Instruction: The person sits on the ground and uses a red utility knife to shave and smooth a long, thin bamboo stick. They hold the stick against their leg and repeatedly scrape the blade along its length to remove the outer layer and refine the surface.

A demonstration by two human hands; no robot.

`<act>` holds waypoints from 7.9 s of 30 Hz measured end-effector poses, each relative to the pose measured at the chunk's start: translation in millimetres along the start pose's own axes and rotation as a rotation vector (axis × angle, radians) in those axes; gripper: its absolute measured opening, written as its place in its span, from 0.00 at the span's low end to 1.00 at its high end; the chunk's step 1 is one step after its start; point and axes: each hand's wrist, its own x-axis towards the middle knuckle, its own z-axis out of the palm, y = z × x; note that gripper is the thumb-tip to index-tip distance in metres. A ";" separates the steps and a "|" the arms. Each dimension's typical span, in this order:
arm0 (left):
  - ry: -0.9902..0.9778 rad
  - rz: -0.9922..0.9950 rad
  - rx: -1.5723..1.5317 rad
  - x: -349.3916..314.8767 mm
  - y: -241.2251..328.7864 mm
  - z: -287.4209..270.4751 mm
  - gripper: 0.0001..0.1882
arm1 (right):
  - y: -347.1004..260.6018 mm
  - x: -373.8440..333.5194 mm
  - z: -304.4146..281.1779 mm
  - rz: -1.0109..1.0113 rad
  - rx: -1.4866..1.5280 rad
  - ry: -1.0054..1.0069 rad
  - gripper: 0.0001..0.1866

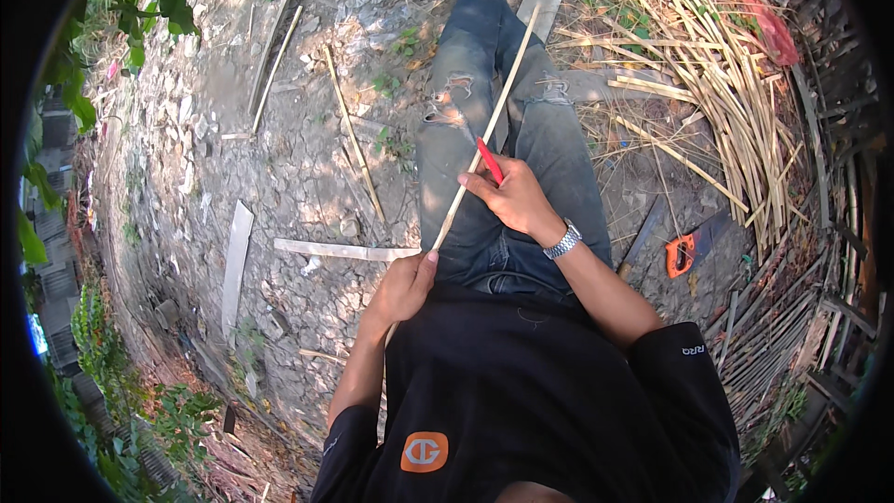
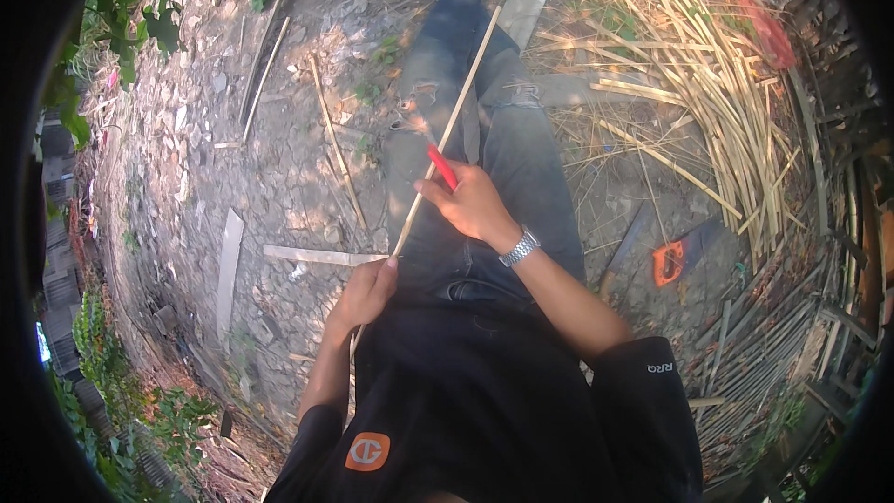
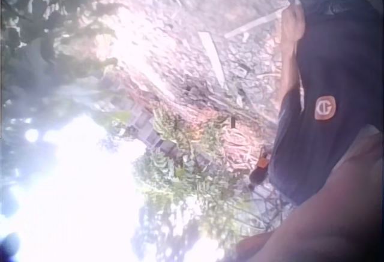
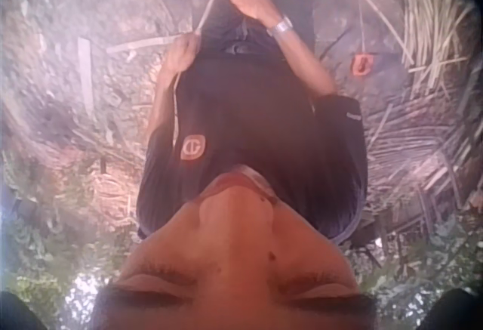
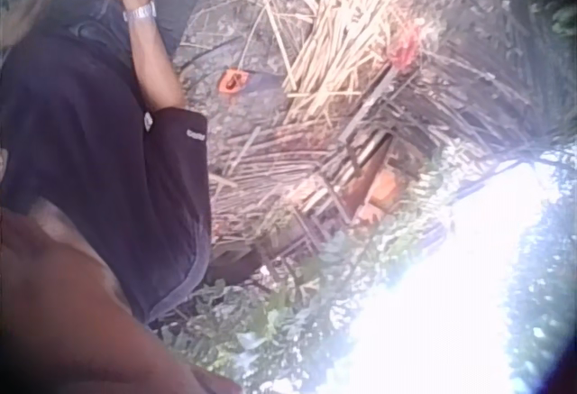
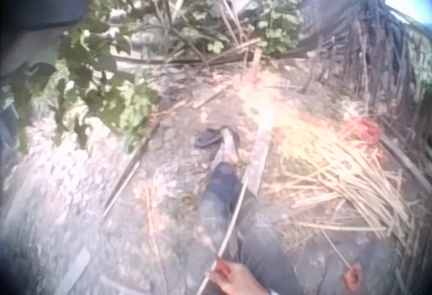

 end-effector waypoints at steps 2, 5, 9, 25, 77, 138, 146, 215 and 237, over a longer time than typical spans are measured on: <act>0.032 -0.055 0.002 3.2 3.7 2.3 0.24 | 2.1 1.8 2.5 -0.069 -0.078 -0.001 0.17; 0.205 -0.056 -0.040 17.7 -9.0 18.0 0.21 | 14.3 0.6 8.3 -0.195 -0.269 0.019 0.19; 0.240 0.028 0.066 31.7 -19.3 11.2 0.19 | 10.5 -16.7 22.7 -0.116 -0.588 0.031 0.23; 0.309 -0.078 0.446 26.5 -4.5 17.7 0.16 | 17.0 -23.4 33.4 -0.159 -0.793 0.009 0.34; 0.324 0.048 0.202 5.5 -13.5 23.3 0.23 | 8.7 -1.6 25.9 -0.096 -0.088 0.098 0.20; 0.090 -0.212 -0.255 -99.2 -24.9 -54.1 0.16 | 74.8 -43.7 -308.5 0.249 -0.526 1.048 0.46; 0.220 0.002 -0.157 -5.7 16.6 -10.7 0.17 | 10.4 -32.2 -124.7 0.002 -0.841 0.583 0.30; 0.079 -0.092 -0.423 -40.7 11.2 -11.3 0.21 | 70.9 28.3 -307.9 0.162 -0.288 0.906 0.43; 0.050 0.080 -0.434 64.9 68.5 21.8 0.19 | -26.1 -41.0 -39.1 -0.212 -0.747 -0.086 0.30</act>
